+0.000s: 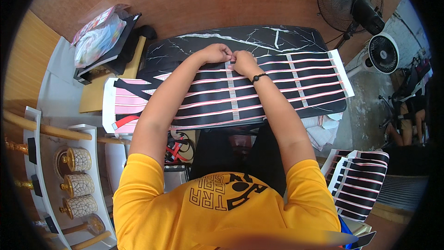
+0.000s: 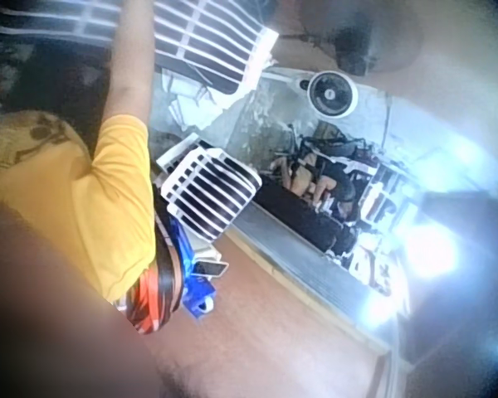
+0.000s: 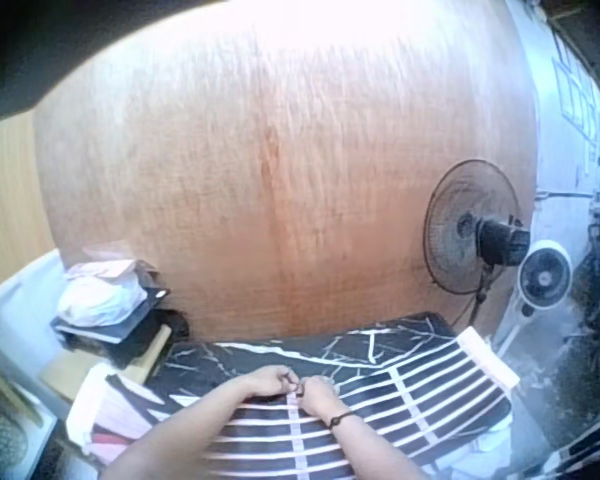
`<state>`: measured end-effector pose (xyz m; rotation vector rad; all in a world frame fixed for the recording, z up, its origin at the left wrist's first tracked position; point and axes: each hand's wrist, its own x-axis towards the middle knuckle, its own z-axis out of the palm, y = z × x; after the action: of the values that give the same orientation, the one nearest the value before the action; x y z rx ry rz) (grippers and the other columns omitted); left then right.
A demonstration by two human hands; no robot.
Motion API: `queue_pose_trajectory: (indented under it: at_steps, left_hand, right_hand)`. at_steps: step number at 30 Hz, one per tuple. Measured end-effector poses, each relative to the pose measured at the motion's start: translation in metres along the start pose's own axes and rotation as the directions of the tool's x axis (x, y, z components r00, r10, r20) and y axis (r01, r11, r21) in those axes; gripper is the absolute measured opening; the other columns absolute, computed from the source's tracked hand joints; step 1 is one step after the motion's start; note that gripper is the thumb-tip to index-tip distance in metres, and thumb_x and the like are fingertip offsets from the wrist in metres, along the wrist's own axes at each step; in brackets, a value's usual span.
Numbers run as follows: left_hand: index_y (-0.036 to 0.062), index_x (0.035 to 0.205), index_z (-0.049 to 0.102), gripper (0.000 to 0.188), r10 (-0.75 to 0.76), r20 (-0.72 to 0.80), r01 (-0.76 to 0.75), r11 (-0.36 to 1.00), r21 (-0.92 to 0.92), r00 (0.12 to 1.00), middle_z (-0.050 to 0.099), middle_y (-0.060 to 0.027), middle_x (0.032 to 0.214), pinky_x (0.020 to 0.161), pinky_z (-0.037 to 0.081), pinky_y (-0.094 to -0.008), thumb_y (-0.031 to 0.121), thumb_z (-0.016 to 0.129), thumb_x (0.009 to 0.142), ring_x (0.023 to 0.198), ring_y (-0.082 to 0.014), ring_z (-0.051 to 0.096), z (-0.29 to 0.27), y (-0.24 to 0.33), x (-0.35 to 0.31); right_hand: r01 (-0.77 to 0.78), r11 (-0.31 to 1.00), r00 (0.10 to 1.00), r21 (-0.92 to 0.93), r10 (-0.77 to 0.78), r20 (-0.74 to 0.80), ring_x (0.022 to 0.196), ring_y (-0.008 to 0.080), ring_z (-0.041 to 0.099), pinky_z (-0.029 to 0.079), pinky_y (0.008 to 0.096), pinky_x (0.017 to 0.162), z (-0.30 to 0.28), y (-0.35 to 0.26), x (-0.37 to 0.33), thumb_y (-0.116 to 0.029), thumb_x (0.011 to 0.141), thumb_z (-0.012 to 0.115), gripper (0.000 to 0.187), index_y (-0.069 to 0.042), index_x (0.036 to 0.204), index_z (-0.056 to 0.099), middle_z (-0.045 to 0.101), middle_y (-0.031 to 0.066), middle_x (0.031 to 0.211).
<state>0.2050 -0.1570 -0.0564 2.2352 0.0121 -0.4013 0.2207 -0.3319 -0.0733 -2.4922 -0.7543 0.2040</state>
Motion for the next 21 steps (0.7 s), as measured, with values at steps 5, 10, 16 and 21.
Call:
queue_pose_trajectory:
  at_steps: [5, 10, 16, 21]
  left_hand:
    - [-0.0038, 0.115, 0.060, 0.040, -0.124, 0.069, 0.127, 0.991, -0.031, 0.990, 0.069, -0.0090, 0.089, 0.070, 0.049, -0.0258, 0.004, 0.074, 0.078, 0.077, -0.0124, 0.063, -0.006, 0.008, 0.010]
    - [-0.0044, 0.119, 0.055, 0.048, -0.048, 0.011, 0.048, 0.999, 0.018, 0.999, 0.070, -0.0103, 0.086, 0.072, 0.050, -0.0267, 0.002, 0.074, 0.075, 0.078, -0.0149, 0.064, -0.006, 0.007, 0.007]
    - [-0.0042, 0.119, 0.053, 0.048, 0.027, -0.072, -0.030, 0.998, -0.050, 0.997, 0.070, -0.0111, 0.085, 0.072, 0.050, -0.0273, 0.001, 0.074, 0.076, 0.078, -0.0155, 0.065, 0.001, -0.002, 0.000]
    - [-0.0043, 0.120, 0.052, 0.050, 0.038, 0.021, -0.036, 0.995, -0.096, 0.999, 0.071, -0.0118, 0.086, 0.072, 0.050, -0.0270, 0.002, 0.075, 0.076, 0.078, -0.0157, 0.065, -0.002, -0.004, 0.005]
  right_hand:
    - [-0.095, 0.978, 0.985, 0.186, 0.065, 0.161, 0.103, 0.0287, 0.065, 0.046, 0.0448, 0.088, -0.004, 0.006, 0.008, -0.031, 0.071, 0.082, 0.029, -0.013, 0.092, 0.073, 0.071, 0.0091, 0.104]
    - [-0.051, 0.980, 0.998, 0.192, 0.058, -0.032, 0.102, 0.0287, 0.062, 0.043, 0.0468, 0.085, 0.009, 0.006, 0.001, -0.030, 0.069, 0.083, 0.024, -0.013, 0.084, 0.074, 0.070, 0.0070, 0.099]
    - [0.106, 0.972, 0.950, 0.212, -0.036, -0.312, 0.100, 0.0296, 0.060, 0.041, 0.0484, 0.083, 0.024, 0.007, -0.014, -0.025, 0.067, 0.083, 0.021, -0.012, 0.081, 0.075, 0.068, 0.0076, 0.092]
    - [0.085, 0.979, 0.961, 0.185, -0.031, -0.276, 0.096, 0.0274, 0.062, 0.043, 0.0448, 0.081, 0.021, 0.010, -0.013, -0.028, 0.068, 0.083, 0.024, -0.010, 0.082, 0.075, 0.067, 0.0075, 0.088]
